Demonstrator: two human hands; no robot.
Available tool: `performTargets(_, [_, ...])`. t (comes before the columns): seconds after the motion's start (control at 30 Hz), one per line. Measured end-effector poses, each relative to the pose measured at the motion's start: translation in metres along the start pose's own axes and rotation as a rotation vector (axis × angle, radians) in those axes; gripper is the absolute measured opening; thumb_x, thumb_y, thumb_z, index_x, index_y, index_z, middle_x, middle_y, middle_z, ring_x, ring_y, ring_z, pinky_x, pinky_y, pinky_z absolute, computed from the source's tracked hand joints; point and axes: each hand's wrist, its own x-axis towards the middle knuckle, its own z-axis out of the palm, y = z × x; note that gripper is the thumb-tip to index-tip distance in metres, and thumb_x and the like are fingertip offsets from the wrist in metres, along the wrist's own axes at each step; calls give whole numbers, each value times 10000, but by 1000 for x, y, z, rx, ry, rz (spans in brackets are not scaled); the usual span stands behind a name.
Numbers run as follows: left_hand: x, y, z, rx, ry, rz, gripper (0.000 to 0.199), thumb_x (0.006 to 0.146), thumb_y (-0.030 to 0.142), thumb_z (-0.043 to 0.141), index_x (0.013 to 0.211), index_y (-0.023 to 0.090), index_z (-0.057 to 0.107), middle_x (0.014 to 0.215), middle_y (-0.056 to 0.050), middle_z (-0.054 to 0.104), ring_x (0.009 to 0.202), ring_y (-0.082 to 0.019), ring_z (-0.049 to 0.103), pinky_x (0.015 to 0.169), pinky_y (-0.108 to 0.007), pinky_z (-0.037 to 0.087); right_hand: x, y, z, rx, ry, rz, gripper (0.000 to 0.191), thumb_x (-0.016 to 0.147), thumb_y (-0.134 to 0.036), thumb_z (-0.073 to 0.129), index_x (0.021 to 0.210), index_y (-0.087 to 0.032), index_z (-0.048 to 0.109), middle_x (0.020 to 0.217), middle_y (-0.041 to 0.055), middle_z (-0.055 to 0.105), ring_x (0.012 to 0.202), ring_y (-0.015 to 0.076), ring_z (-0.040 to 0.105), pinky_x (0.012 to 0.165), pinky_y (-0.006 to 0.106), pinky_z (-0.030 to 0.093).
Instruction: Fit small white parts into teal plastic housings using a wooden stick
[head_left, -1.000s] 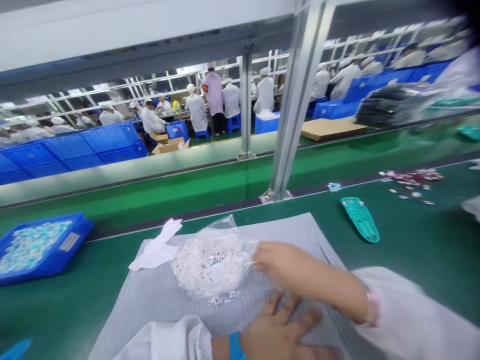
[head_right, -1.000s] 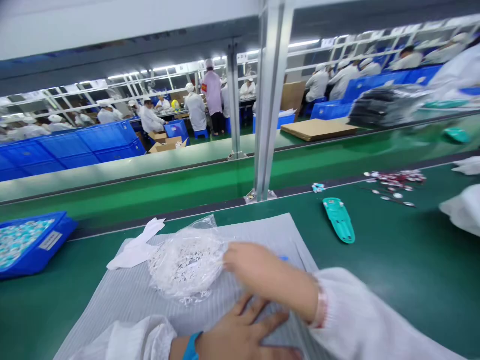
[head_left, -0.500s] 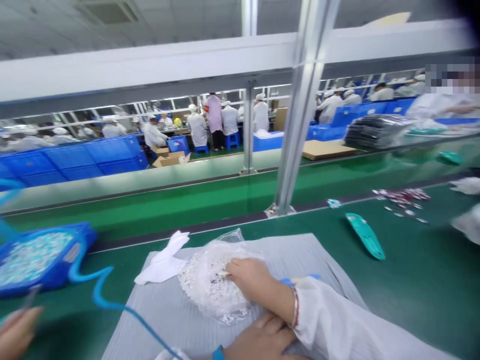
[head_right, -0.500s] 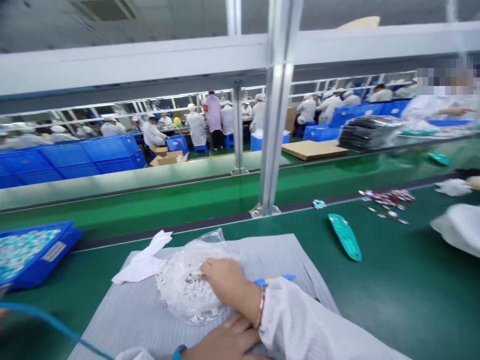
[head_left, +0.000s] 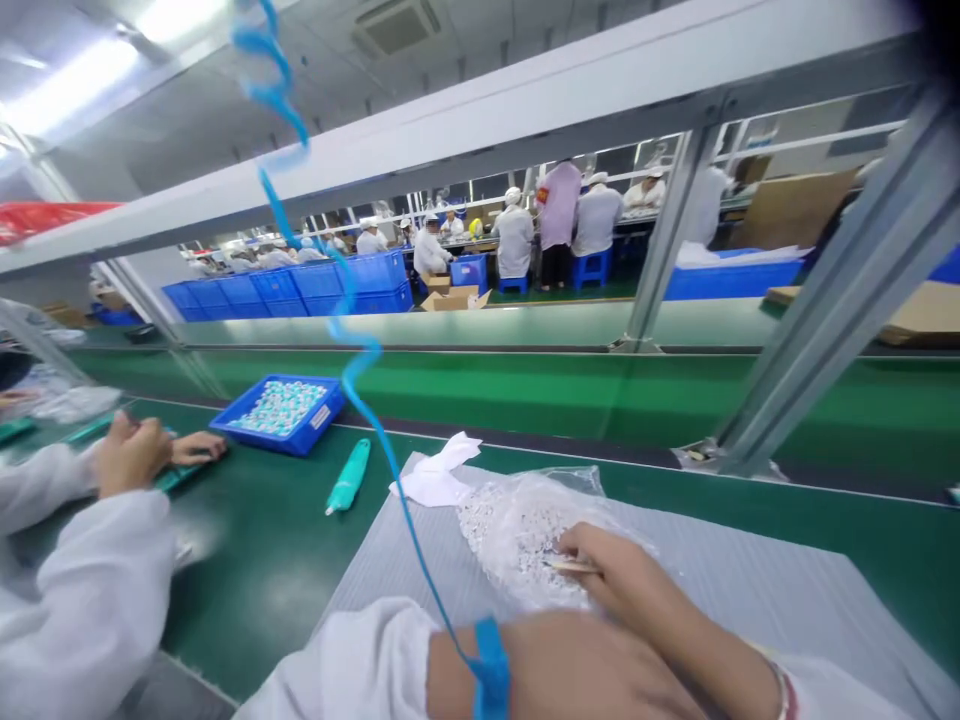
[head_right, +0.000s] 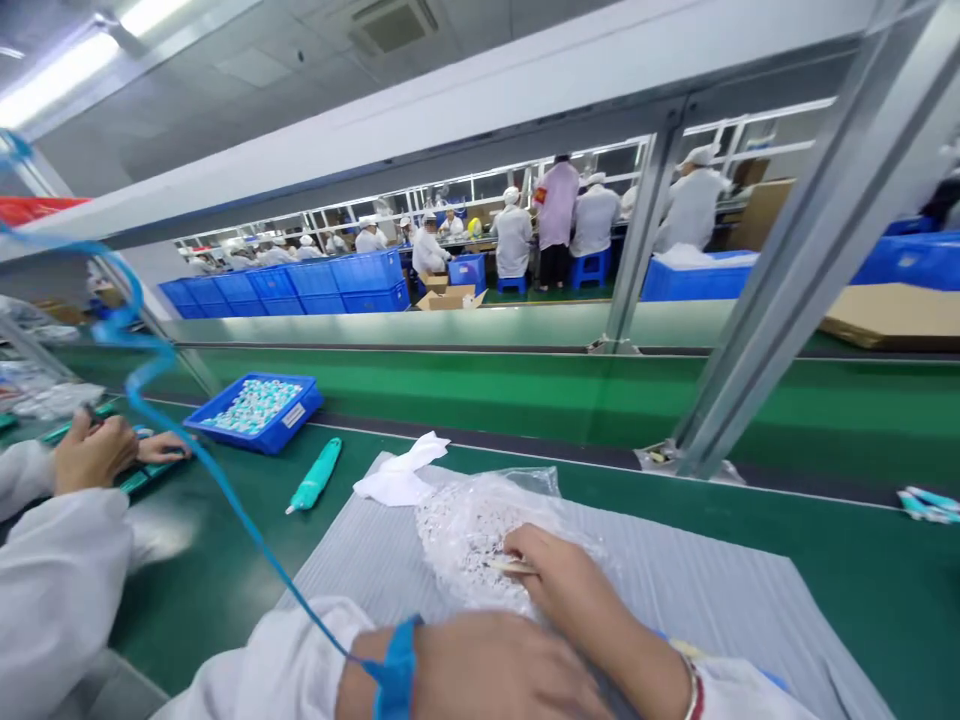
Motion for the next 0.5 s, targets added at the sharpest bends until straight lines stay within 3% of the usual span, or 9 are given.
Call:
performTargets(0.1, [-38, -6, -49, 178, 260, -410, 297, 849, 268, 436, 1103, 254, 590, 1103, 10, 630, 1051, -182, 556, 973, -275, 394, 1, -1, -1, 46, -14, 84, 117, 781, -235, 445, 757, -215, 559, 767, 24, 647, 712, 195, 588, 632, 301, 439])
performTargets(0.17, [-73, -29, -77, 273, 425, -678, 341, 902, 259, 312, 1134, 198, 554, 1152, -62, 591, 1099, -227, 513, 1010, -411, 330, 1, -3, -3, 61, -25, 97, 154, 796, -290, 457, 722, -212, 567, 744, 24, 645, 695, 192, 584, 631, 298, 430])
performTargets(0.23, [-112, -59, -95, 348, 540, -926, 338, 887, 252, 379, 1181, 131, 491, 1208, -135, 528, 1146, -277, 460, 1007, -518, 274, 1, -6, -6, 85, -25, 90, 203, 810, -325, 456, 698, -208, 578, 730, 26, 643, 687, 188, 581, 637, 297, 424])
performTargets(0.3, [-147, -86, -100, 383, 587, -1128, 369, 845, 280, 496, 1173, 112, 476, 1187, -146, 523, 1112, -286, 481, 951, -552, 322, 1, -10, -11, 122, -3, 89, 230, 812, -347, 466, 687, -206, 598, 720, 29, 643, 675, 186, 577, 635, 296, 423])
performTargets(0.37, [-174, -103, -99, 391, 601, -1256, 369, 831, 318, 530, 1144, 127, 490, 1128, -115, 553, 1044, -251, 529, 907, -511, 385, -1, -14, -18, 174, 31, 97, 226, 805, -366, 491, 720, -208, 628, 750, 33, 654, 681, 186, 578, 635, 294, 429])
performTargets(0.5, [-197, -100, -97, 369, 631, -1283, 448, 773, 344, 567, 1151, 120, 479, 1053, -134, 601, 966, -290, 580, 844, -445, 439, -10, -23, -36, 248, 56, 135, 221, 799, -388, 511, 811, -225, 659, 859, 34, 670, 736, 190, 588, 637, 287, 446])
